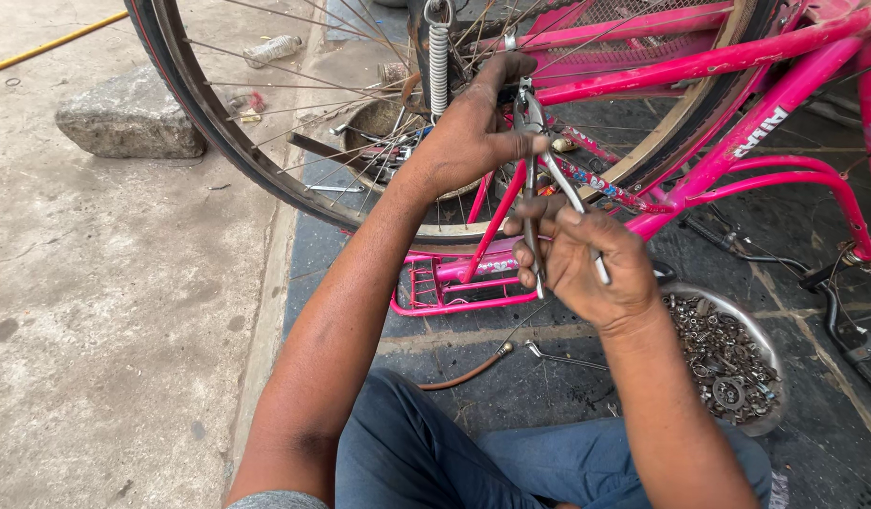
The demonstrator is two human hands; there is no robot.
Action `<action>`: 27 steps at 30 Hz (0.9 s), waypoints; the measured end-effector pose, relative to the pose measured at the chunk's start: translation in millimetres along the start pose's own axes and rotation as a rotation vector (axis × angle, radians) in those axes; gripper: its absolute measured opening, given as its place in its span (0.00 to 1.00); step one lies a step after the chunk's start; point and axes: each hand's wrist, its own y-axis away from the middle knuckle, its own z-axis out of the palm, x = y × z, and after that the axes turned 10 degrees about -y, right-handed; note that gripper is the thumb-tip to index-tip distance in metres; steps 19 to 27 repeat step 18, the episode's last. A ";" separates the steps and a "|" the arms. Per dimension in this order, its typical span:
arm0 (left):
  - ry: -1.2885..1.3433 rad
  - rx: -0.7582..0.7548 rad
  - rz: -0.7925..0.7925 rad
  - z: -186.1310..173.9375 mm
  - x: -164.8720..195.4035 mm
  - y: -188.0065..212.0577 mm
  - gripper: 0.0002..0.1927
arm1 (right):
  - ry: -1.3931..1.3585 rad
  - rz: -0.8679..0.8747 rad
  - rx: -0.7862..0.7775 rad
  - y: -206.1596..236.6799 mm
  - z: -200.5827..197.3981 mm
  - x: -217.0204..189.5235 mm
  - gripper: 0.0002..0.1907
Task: The person sits on the ground beside a pink bicycle and works on the rear wheel and brake assembly. They thread and position the brake cable by hand, fit small hardware parts, and use pliers to grip and tighten components at the brake mount.
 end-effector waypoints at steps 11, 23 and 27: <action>-0.010 -0.035 -0.035 -4.5 3.9 1.2 0.53 | -0.645 -0.109 -0.270 -18.5 -16.9 69.0 0.21; -0.110 0.019 0.022 2.2 -7.5 -2.4 0.45 | 0.068 0.045 -0.035 -4.7 -5.4 10.5 0.34; -0.110 0.019 0.022 2.2 -7.5 -2.4 0.45 | 0.068 0.045 -0.035 -4.7 -5.4 10.5 0.34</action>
